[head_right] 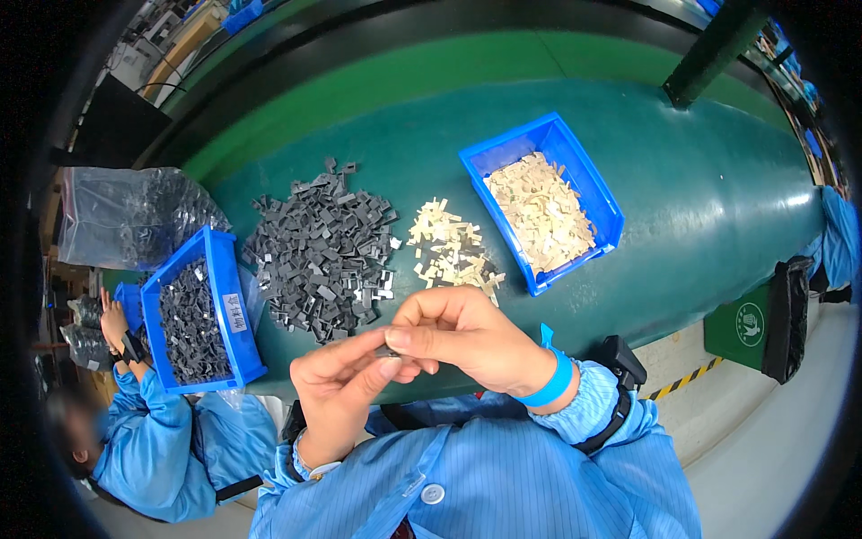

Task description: Manually assembling small yellow/white plastic components into black plastic frames at an industrial workstation.

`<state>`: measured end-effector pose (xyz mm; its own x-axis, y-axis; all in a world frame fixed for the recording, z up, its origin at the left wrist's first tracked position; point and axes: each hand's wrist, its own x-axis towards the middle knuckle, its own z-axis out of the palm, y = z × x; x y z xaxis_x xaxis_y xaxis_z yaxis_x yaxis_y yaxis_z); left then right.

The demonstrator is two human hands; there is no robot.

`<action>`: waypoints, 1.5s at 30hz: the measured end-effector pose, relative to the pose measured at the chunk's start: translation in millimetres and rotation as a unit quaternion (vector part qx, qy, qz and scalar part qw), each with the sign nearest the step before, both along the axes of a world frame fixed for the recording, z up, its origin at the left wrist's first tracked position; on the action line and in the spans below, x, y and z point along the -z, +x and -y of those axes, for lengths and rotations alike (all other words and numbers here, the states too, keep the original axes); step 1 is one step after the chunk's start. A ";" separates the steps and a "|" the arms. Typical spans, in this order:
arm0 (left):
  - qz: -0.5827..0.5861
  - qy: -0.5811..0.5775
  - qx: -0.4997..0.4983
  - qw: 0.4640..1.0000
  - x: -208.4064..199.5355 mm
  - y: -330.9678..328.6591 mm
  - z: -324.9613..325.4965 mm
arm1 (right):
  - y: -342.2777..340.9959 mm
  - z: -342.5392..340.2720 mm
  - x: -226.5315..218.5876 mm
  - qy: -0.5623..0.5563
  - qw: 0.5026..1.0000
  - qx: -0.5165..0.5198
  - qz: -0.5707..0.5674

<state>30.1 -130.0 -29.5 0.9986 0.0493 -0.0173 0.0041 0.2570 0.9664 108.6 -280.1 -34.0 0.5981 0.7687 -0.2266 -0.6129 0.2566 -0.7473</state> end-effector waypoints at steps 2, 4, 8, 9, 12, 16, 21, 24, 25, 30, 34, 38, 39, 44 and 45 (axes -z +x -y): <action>0.011 -0.034 0.001 0.999 2.9 0.4 -0.7 | -0.3 0.8 4.5 0.021 1.000 0.003 0.005; 0.003 -0.082 0.008 0.997 5.3 0.2 -0.6 | -0.8 0.3 11.9 0.041 0.999 0.006 0.010; -0.098 -0.234 0.021 0.967 5.8 1.0 -0.3 | -5.2 -5.5 15.4 0.075 0.996 0.042 0.000; -0.137 -0.290 0.031 0.946 7.3 0.9 -1.2 | -6.8 -6.7 14.7 0.057 0.996 0.064 0.001; -0.190 -0.400 0.055 0.895 11.6 -0.1 -1.4 | -10.4 -8.1 27.8 -0.029 0.939 0.174 0.296; -0.203 -0.436 0.065 0.874 18.4 -1.1 -2.2 | -5.6 -5.5 34.8 -0.056 0.892 0.205 0.400; -0.202 -0.424 0.092 0.878 25.4 -12.6 -10.8 | -3.5 -2.6 34.0 -0.056 0.833 0.154 0.528; -0.230 -0.406 0.093 0.880 21.3 -18.8 -14.9 | -4.0 -1.4 33.8 -0.044 0.816 0.109 0.566; -0.202 -0.324 0.073 0.921 20.5 -21.4 -16.6 | -2.6 2.3 32.9 -0.057 0.824 0.072 0.559; 0.021 -0.021 -0.196 0.980 4.7 -28.0 -53.0 | 12.5 12.9 16.3 -0.215 0.746 0.137 0.615; 0.140 0.190 -0.439 0.867 -18.9 -42.3 -124.3 | 15.0 9.0 25.4 -0.324 0.660 0.117 0.668; 0.103 0.593 -0.457 0.655 -25.2 -47.6 -173.3 | 14.5 0.0 29.3 -0.383 0.605 0.093 0.692; 0.103 0.593 -0.457 0.655 -26.8 -47.7 -173.9 | 15.1 -0.9 30.0 -0.383 0.604 0.093 0.692; 0.137 0.603 -0.461 0.636 -16.4 -39.6 -146.0 | 20.6 -8.7 36.0 -0.408 0.589 0.103 0.690; 0.149 0.578 -0.439 0.672 -13.7 -36.4 -134.7 | 21.5 -10.0 36.8 -0.406 0.589 0.101 0.692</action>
<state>-6.3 4.7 -15.8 0.5271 0.4289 0.7336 0.1026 -0.8891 0.4461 130.1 -270.1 -70.9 0.7028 0.6247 0.3404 0.7079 -0.5665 -0.4219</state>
